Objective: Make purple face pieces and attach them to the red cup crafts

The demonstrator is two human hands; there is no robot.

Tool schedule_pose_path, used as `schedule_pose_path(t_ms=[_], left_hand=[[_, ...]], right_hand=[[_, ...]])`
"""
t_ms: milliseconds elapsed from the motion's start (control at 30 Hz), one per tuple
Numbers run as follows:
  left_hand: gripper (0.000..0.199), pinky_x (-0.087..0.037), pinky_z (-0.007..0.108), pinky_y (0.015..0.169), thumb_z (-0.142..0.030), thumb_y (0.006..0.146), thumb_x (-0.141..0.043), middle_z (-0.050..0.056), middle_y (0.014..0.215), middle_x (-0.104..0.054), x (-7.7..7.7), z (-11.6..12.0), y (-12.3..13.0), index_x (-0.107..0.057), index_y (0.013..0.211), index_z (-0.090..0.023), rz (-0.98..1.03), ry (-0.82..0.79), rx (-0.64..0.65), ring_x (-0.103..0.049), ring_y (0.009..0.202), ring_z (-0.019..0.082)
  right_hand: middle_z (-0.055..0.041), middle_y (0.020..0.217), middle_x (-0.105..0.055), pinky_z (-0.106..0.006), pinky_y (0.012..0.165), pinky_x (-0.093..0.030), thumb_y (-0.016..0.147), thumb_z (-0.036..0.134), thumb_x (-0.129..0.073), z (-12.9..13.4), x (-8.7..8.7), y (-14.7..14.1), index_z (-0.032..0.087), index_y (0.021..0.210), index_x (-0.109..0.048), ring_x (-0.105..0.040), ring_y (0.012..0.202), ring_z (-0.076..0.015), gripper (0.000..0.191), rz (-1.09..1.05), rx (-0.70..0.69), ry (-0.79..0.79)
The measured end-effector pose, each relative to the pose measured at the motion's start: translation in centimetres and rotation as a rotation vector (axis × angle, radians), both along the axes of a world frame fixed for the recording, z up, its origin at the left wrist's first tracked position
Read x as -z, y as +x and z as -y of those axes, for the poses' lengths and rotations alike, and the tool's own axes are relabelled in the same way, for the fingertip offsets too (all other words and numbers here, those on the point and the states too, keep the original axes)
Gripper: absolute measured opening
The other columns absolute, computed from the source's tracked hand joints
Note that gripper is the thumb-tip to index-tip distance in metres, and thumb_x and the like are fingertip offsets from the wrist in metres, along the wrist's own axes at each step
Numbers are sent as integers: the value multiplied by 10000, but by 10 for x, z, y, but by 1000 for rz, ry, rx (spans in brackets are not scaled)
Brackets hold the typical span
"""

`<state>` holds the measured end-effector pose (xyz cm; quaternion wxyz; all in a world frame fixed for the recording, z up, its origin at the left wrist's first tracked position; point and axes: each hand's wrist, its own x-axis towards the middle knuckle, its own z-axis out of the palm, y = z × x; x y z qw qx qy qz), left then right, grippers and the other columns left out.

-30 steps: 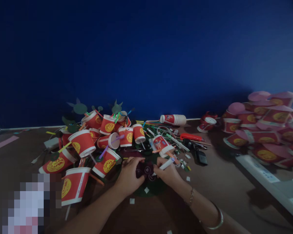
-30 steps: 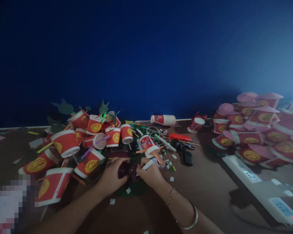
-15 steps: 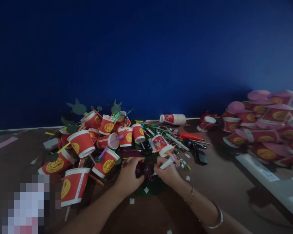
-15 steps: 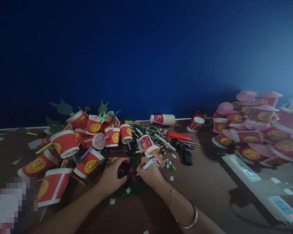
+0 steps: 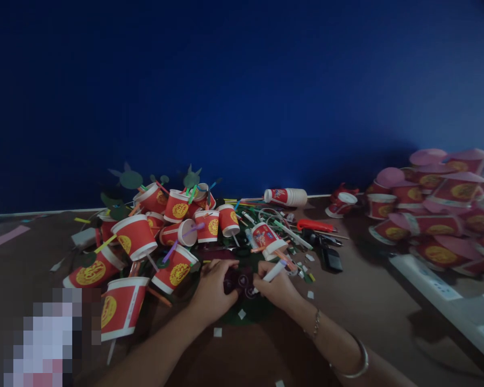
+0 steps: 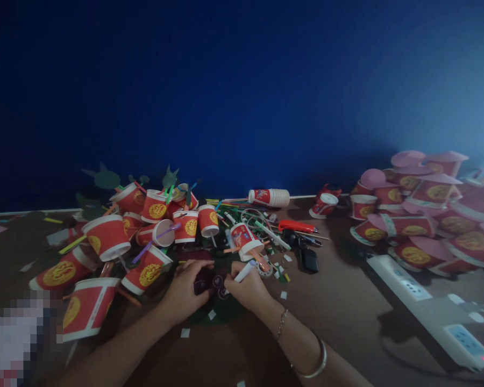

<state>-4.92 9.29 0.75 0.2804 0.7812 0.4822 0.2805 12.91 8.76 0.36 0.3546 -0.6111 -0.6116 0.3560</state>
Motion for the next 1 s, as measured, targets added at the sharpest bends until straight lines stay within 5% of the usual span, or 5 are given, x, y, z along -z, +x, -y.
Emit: schedule_pose_path(t_ms=[1000], left_hand=[[495,-348,395,888,-140,610,-636,40,1053,-608,2,-1,0,-533,1084,-237,-10,13,-2,-512,1015,243]], right_hand=[[81,384,-328,-195,381,-241,637,259,-477,1,-1,-1,229,488,-292,-328,382,-80,239,-19,9,-29]])
